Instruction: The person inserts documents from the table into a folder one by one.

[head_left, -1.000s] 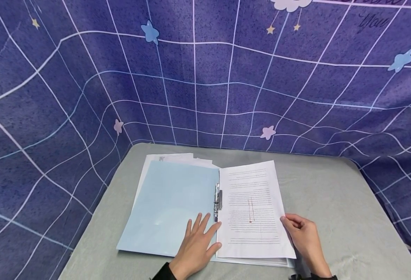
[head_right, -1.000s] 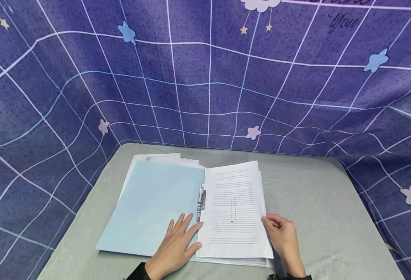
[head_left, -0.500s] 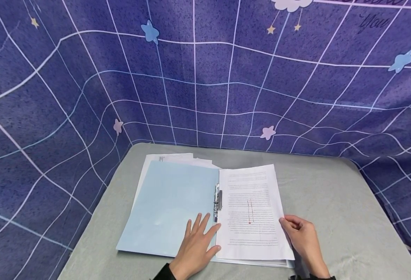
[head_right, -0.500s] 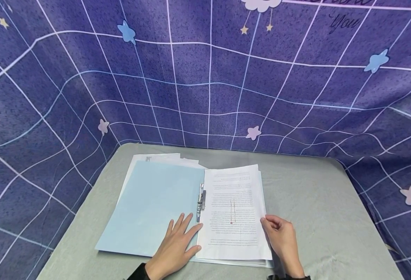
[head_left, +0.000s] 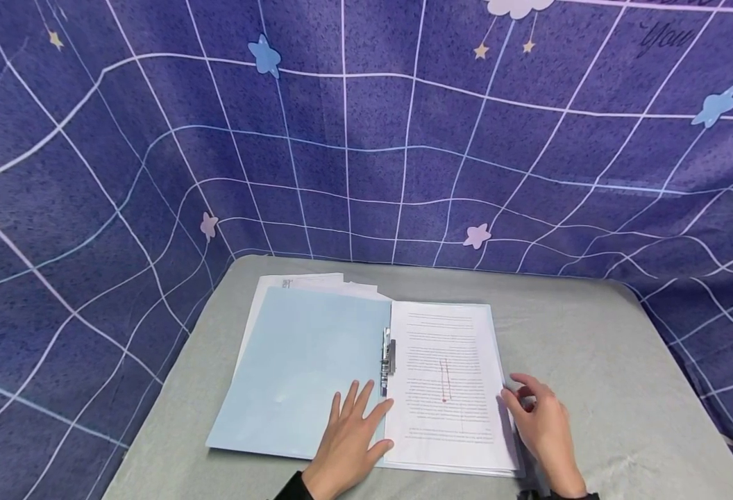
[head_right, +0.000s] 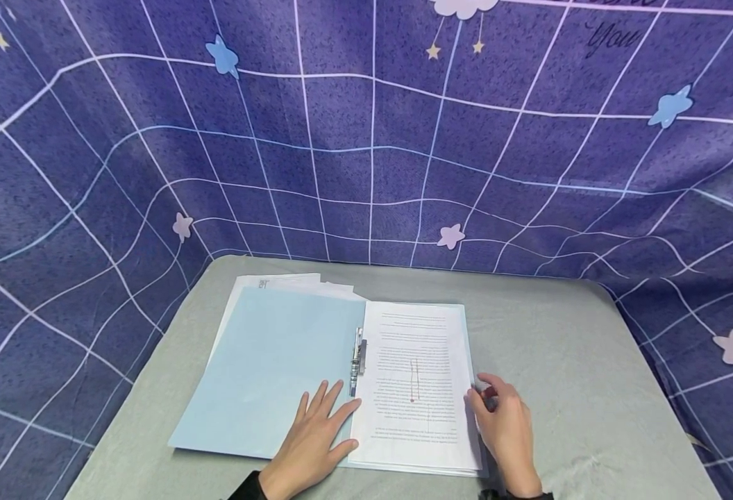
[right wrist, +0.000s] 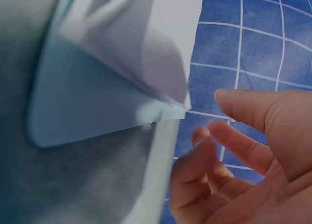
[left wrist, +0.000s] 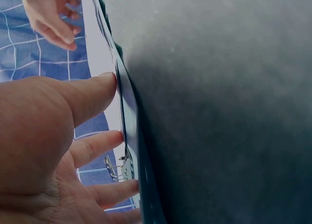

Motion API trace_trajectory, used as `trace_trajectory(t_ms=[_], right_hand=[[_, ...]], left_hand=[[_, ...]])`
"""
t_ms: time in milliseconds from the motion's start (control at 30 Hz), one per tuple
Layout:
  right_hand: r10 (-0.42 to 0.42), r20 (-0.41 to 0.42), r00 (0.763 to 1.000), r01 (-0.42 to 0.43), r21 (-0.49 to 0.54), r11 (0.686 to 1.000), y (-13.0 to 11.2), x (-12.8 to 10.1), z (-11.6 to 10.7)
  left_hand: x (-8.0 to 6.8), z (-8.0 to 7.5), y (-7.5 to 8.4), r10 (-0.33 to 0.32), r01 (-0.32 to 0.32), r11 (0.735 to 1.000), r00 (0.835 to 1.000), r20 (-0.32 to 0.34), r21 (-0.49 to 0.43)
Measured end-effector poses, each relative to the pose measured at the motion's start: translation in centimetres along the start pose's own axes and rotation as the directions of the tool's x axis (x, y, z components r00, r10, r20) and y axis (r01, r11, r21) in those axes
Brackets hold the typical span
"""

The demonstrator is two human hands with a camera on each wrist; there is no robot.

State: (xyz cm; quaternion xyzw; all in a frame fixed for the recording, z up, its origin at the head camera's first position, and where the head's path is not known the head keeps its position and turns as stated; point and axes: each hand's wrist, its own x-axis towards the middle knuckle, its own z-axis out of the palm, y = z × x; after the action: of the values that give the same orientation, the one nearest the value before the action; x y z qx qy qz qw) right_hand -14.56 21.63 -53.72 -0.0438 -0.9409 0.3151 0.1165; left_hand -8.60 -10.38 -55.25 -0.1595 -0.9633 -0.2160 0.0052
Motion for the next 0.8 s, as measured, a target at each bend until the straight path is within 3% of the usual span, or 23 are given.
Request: trace_trajectory(t_ms=[100,200,333,600,800], right_hand=[[-0.144,-0.079,0.986,0.144,-0.004,0.990,-0.4,-0.1,0.1],[-0.293,-0.132,0.947,0.296,0.004,0.955,-0.9,-0.1,0.6],[-0.414,-0.104,0.904,0.419,0.040,0.907,-1.5,-0.5,1.8],[-0.554,0.026,0.832,0.553,0.032,0.832,-2.5,-1.8,3.9],[-0.531,0.106,0.840,0.534,0.006,0.846,-2.7,-2.5,4.4]], left_hand=[[0.0,0.0,0.1,0.001,-0.001,1.000,1.000,-0.002,-0.004],[0.0,0.0,0.1,0.001,-0.001,1.000,1.000,0.001,-0.006],[0.0,0.0,0.0,-0.004,0.004,1.000,1.000,0.011,-0.010],[0.0,0.0,0.0,-0.006,0.006,1.000,1.000,0.015,-0.017],[0.0,0.0,0.1,-0.006,0.006,1.000,1.000,0.008,-0.013]])
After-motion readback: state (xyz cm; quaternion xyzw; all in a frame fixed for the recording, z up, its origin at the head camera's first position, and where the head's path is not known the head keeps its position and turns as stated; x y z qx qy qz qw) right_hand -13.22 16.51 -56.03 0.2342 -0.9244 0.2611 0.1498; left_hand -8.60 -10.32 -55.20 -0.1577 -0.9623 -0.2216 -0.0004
